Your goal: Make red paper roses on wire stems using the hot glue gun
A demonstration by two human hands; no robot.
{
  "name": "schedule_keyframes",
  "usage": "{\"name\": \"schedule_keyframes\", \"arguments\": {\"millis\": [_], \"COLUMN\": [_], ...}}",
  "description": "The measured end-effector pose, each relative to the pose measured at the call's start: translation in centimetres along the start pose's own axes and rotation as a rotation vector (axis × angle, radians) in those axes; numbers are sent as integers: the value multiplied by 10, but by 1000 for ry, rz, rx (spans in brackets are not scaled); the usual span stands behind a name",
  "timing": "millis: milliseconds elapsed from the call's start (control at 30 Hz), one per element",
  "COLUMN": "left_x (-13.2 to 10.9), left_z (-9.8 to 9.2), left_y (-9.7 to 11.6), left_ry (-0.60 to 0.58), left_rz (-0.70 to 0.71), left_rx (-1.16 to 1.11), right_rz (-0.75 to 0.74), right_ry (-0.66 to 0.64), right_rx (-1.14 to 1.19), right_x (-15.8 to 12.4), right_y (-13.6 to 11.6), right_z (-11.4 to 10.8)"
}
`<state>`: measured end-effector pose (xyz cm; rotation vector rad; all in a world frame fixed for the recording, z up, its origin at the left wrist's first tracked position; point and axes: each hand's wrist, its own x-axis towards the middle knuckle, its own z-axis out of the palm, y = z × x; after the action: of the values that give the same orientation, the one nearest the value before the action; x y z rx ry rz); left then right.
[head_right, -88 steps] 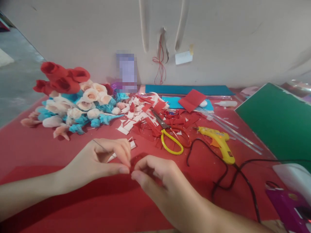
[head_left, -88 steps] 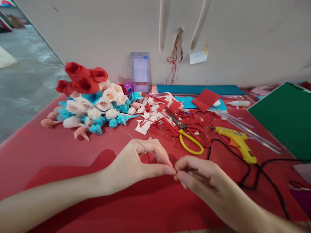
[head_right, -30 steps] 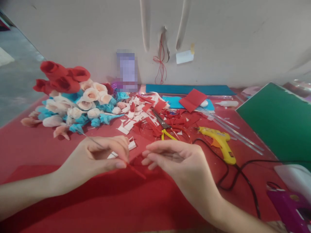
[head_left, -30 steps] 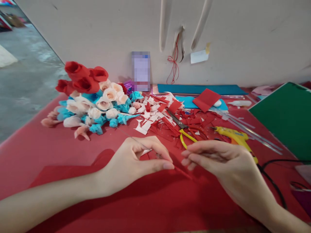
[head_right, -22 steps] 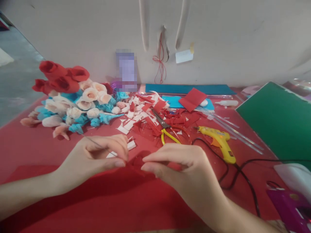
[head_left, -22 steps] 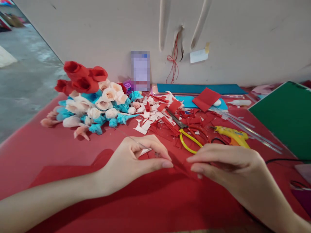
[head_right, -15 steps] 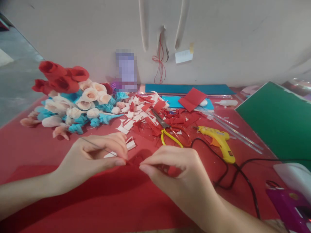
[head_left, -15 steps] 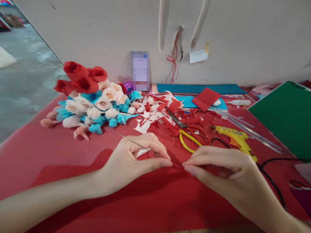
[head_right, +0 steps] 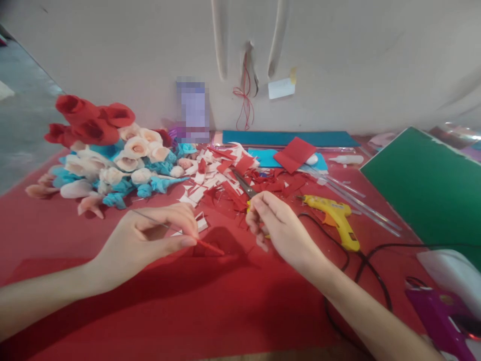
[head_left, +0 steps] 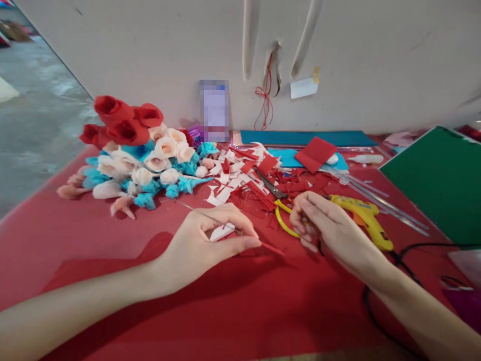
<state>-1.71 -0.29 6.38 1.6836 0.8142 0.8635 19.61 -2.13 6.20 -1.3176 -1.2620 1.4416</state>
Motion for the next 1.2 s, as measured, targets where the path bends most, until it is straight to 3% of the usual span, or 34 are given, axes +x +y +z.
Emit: {"name": "schedule_keyframes", "arguments": {"millis": [333, 667, 900, 1000, 1067, 1200], "left_x": [1, 4, 3, 3, 4, 4], "left_z": [1, -1, 0, 0, 1, 3], "left_y": [-1, -6, -6, -6, -7, -6], "left_ry": [-8, 16, -6, -7, -19, -60], "left_rz": [-14, -67, -93, -96, -88, -43], "left_rx": [21, 54, 41, 26, 7, 6], "right_rz": [3, -124, -273, -349, -339, -112], "right_ry": [86, 67, 192, 135, 11, -286], "right_rx": [-12, -413, -631, -634, -584, -354], "right_x": [1, 9, 12, 10, 5, -11], "right_y": [-2, 13, 21, 16, 10, 0], "right_z": [-5, 3, -1, 1, 5, 17]}}
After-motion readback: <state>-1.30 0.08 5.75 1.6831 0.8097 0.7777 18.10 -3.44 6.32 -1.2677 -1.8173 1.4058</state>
